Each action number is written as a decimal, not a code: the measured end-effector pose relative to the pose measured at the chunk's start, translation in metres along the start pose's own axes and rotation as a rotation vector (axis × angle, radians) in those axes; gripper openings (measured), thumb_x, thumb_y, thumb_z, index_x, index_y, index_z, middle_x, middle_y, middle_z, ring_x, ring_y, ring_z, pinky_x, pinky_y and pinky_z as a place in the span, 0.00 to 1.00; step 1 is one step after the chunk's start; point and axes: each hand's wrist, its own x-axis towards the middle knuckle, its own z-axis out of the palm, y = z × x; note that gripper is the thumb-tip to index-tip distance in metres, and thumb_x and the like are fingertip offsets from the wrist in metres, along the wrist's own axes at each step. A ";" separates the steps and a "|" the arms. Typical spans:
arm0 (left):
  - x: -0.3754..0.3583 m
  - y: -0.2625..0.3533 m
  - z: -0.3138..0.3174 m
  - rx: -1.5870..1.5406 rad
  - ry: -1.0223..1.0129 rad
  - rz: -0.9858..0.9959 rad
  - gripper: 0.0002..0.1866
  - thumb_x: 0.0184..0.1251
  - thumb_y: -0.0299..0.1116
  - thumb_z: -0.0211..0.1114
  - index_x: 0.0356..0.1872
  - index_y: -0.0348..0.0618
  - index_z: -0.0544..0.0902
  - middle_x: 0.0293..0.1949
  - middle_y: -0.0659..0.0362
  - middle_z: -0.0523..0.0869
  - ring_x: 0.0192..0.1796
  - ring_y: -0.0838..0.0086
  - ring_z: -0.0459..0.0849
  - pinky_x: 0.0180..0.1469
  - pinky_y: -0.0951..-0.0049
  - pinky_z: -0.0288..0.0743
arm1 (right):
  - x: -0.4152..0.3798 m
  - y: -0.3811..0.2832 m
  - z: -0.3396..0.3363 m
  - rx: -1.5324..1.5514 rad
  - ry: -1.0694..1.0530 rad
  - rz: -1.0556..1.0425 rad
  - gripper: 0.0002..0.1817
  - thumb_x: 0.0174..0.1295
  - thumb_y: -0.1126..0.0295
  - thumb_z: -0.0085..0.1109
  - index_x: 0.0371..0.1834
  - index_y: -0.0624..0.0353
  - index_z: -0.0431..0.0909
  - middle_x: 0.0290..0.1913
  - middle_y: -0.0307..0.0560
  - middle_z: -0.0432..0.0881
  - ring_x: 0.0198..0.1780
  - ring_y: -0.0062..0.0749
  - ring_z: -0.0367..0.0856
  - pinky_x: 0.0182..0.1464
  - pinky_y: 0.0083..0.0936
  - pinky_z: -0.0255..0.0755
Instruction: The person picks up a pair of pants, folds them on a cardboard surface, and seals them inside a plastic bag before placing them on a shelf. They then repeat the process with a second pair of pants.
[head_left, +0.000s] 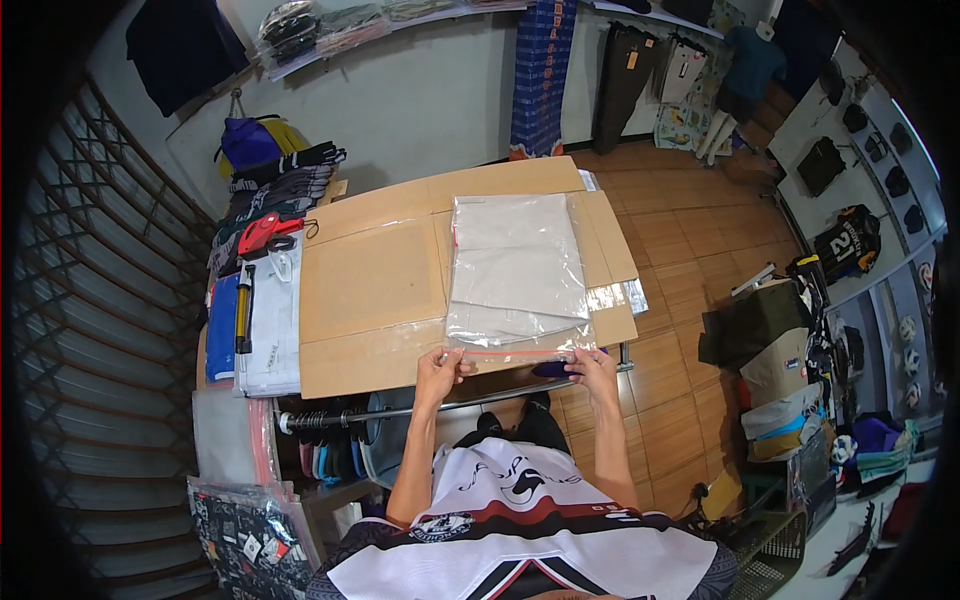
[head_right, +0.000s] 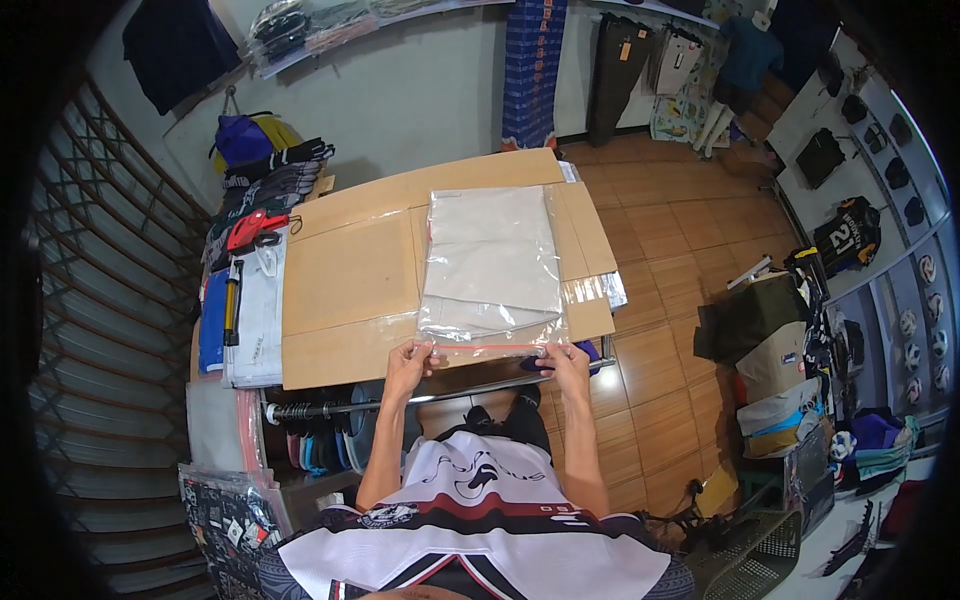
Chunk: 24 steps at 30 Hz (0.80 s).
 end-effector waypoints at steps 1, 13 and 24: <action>-0.003 0.003 0.000 -0.014 0.007 -0.029 0.13 0.80 0.38 0.65 0.44 0.36 0.86 0.35 0.56 0.92 0.32 0.78 0.89 0.31 0.79 0.80 | 0.000 0.000 0.000 0.009 0.002 0.012 0.12 0.73 0.62 0.66 0.47 0.61 0.83 0.40 0.46 0.89 0.36 0.30 0.89 0.35 0.24 0.81; -0.001 0.008 -0.006 0.048 -0.039 -0.020 0.14 0.82 0.39 0.62 0.41 0.37 0.83 0.37 0.52 0.92 0.35 0.74 0.91 0.33 0.78 0.81 | 0.003 0.006 0.001 -0.037 -0.026 -0.001 0.15 0.75 0.63 0.64 0.48 0.68 0.83 0.41 0.50 0.90 0.37 0.32 0.91 0.33 0.24 0.83; 0.004 0.009 -0.009 0.002 -0.015 -0.066 0.15 0.83 0.39 0.62 0.39 0.36 0.82 0.35 0.51 0.92 0.36 0.71 0.93 0.31 0.79 0.82 | -0.007 -0.008 0.014 -0.051 -0.055 0.051 0.17 0.75 0.63 0.64 0.49 0.71 0.83 0.41 0.53 0.90 0.36 0.35 0.92 0.30 0.23 0.82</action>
